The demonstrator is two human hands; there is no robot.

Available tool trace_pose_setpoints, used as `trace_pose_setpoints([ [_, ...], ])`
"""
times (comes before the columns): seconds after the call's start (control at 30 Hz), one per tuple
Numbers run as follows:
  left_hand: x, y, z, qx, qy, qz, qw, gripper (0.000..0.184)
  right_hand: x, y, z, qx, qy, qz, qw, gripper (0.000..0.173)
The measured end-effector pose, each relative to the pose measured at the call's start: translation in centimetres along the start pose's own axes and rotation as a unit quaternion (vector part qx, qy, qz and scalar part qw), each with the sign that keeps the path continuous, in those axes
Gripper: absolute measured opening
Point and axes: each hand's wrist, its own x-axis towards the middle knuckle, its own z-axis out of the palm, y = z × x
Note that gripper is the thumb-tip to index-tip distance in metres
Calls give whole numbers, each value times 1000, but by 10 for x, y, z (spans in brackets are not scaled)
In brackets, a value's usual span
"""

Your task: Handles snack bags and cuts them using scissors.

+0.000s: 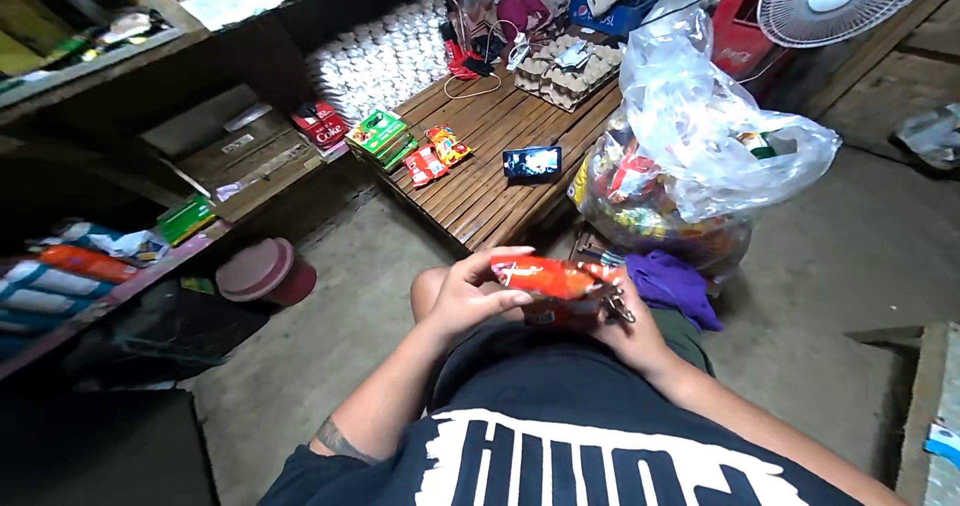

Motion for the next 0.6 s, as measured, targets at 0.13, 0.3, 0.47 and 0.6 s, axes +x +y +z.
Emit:
trace_pose_setpoints([
  [0.13,12,24,-13,170,-128,-47,976,30,-1,5,1,-57,-4,24,998,43],
  [0.3,25,15,-22,350,-187,-10,918,24,5,15,-7,-113,-25,112,987,54],
  [0.47,50,-24,-50,408,-148,-97,895,23,19,42,-27,-73,-19,224,972,50],
  [0.6,79,-61,-87,455,-132,-187,860,23,25,53,-43,24,18,300,954,37],
])
